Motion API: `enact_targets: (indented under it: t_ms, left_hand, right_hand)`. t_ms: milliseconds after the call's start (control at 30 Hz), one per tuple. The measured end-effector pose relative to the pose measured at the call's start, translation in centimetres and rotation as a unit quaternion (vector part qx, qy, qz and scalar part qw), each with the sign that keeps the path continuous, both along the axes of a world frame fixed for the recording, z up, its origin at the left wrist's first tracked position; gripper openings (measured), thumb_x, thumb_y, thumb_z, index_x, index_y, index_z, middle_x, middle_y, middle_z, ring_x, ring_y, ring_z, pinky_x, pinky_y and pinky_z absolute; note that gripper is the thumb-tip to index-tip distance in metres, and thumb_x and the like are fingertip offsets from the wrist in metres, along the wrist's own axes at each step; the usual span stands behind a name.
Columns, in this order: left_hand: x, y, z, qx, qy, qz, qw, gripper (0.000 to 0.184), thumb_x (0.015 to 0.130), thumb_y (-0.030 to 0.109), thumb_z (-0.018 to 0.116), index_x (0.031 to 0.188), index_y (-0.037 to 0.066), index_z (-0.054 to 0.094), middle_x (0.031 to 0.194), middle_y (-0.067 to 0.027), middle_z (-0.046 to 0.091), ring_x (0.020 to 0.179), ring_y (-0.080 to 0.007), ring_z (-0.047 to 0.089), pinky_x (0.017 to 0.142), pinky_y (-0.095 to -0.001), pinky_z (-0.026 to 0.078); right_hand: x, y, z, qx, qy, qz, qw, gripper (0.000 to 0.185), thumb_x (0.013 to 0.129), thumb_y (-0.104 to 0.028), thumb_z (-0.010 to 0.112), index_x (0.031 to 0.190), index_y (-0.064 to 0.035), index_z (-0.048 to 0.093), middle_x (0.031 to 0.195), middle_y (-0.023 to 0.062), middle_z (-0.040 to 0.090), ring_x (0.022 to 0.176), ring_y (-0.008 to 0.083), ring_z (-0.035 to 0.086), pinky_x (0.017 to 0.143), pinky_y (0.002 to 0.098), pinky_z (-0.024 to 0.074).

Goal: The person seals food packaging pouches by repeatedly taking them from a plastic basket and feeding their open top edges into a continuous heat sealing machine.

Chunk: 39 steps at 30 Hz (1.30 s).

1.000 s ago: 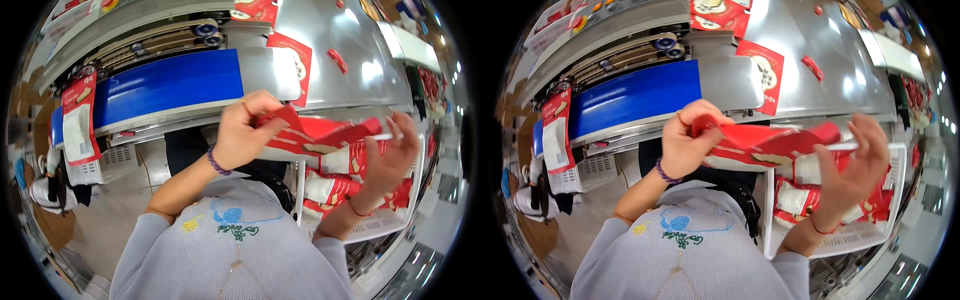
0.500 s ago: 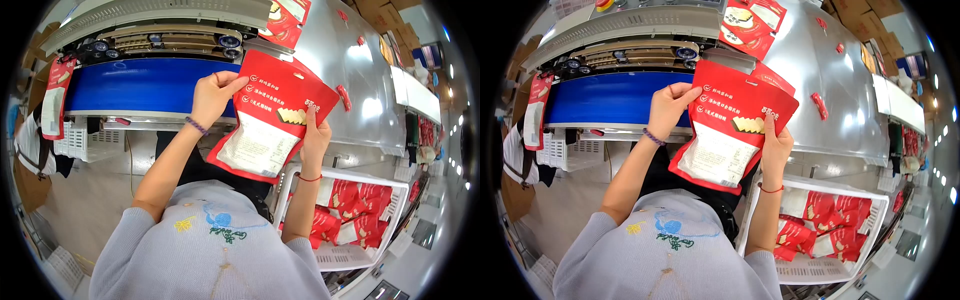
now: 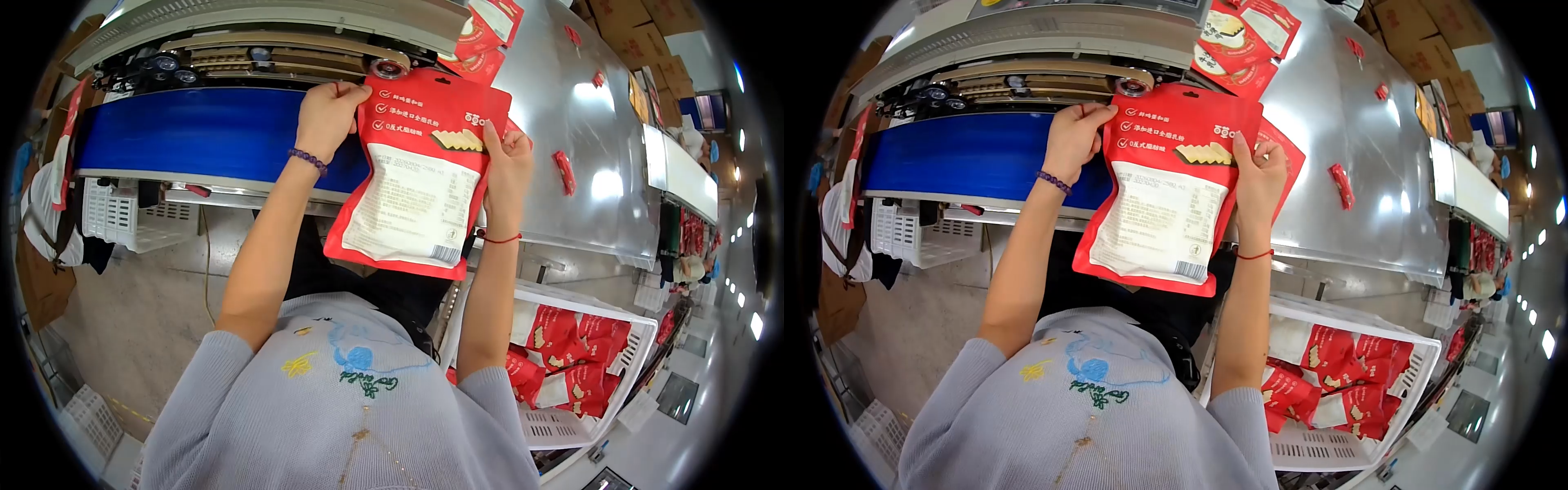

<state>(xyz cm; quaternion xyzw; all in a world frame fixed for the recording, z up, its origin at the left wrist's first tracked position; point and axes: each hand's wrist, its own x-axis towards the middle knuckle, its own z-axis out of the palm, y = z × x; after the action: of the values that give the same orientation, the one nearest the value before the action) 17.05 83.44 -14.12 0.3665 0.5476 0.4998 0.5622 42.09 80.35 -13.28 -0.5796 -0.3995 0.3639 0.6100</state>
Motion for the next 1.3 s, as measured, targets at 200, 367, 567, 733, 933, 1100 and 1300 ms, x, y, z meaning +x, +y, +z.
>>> enact_targets:
  t_ms: [200, 367, 567, 733, 933, 1100, 1300]
  left_hand:
    - [-6.1, -2.6, 1.0, 0.038, 0.18, -0.015, 0.983, 0.041, 0.094, 0.039, 0.062, 0.099, -0.001, 0.071, 0.077, -0.0054, 0.07, 0.053, -0.0093, 0.057, 0.051, -0.0244, 0.043]
    - [-8.1, -9.4, 4.3, 0.171, 0.22, 0.11, 0.954, 0.022, 0.099, 0.021, 0.059, 0.109, 0.007, 0.072, 0.085, 0.0041, 0.063, 0.066, -0.0018, 0.045, 0.054, -0.0192, 0.03]
    - [-1.5, -15.4, 8.3, 0.253, 0.069, -0.106, 0.959, 0.019, 0.1, 0.01, 0.055, 0.106, -0.003, 0.067, 0.07, 0.0013, 0.056, 0.052, 0.0011, 0.036, 0.046, -0.0158, 0.021]
    - [4.4, -15.6, 8.1, 0.23, 0.104, -0.295, 0.922, 0.015, 0.098, 0.003, 0.055, 0.103, -0.003, 0.068, 0.081, -0.0035, 0.062, 0.06, -0.002, 0.049, 0.048, -0.0149, 0.032]
    - [7.4, -16.7, 8.3, 0.231, 0.108, -0.386, 0.887, 0.016, 0.099, 0.005, 0.054, 0.105, -0.003, 0.067, 0.079, -0.0013, 0.06, 0.057, -0.0007, 0.045, 0.051, -0.0144, 0.031]
    - [7.7, -17.5, 8.0, 0.169, 0.12, -0.432, 0.878, 0.014, 0.096, 0.002, 0.057, 0.101, -0.002, 0.069, 0.079, -0.0022, 0.06, 0.06, -0.0028, 0.05, 0.052, -0.0161, 0.036]
    - [6.9, -18.2, 7.8, 0.187, 0.107, -0.455, 0.864, 0.012, 0.092, 0.0, 0.062, 0.099, 0.0, 0.071, 0.074, -0.0022, 0.059, 0.059, -0.004, 0.053, 0.05, -0.0178, 0.036]
  right_hand:
    - [-3.5, 1.3, -0.5, -0.021, -0.049, 0.016, 0.998, 0.041, 0.086, -0.014, 0.076, 0.071, -0.0089, 0.039, 0.068, -0.0052, 0.036, 0.063, 0.0065, 0.032, 0.055, 0.0249, 0.0316]
    - [-6.0, 1.2, -1.9, -0.01, -0.169, 0.047, 0.984, 0.021, 0.084, -0.013, 0.071, 0.083, -0.0015, 0.054, 0.073, 0.0094, 0.061, 0.066, 0.0157, 0.059, 0.062, 0.0301, 0.0493]
    - [0.9, -13.1, 1.8, 0.013, -0.233, -0.044, 0.971, 0.02, 0.092, -0.016, 0.067, 0.1, -0.0014, 0.057, 0.088, 0.0086, 0.069, 0.069, 0.0157, 0.07, 0.06, 0.0261, 0.0527]
    - [17.0, -31.6, -4.2, -0.118, -0.393, -0.383, 0.828, 0.015, 0.093, -0.004, 0.06, 0.108, -0.0014, 0.058, 0.101, 0.0098, 0.066, 0.07, 0.0177, 0.071, 0.059, 0.0277, 0.0554]
    - [24.8, -49.0, -9.0, -0.435, -0.397, -0.368, 0.719, 0.04, 0.084, -0.019, 0.071, 0.119, -0.003, 0.057, 0.12, 0.0185, 0.056, 0.106, 0.0366, 0.06, 0.085, 0.0435, 0.0512]
    - [22.5, -47.1, -6.6, -0.375, -0.504, -0.327, 0.706, 0.035, 0.08, -0.006, 0.071, 0.114, -0.0094, 0.062, 0.122, 0.0117, 0.054, 0.108, 0.033, 0.059, 0.084, 0.0412, 0.0517]
    - [25.0, -46.5, -5.6, -0.399, -0.571, -0.274, 0.663, 0.023, 0.077, -0.006, 0.075, 0.097, -0.0049, 0.065, 0.108, 0.0101, 0.06, 0.103, 0.0332, 0.057, 0.083, 0.0426, 0.05]
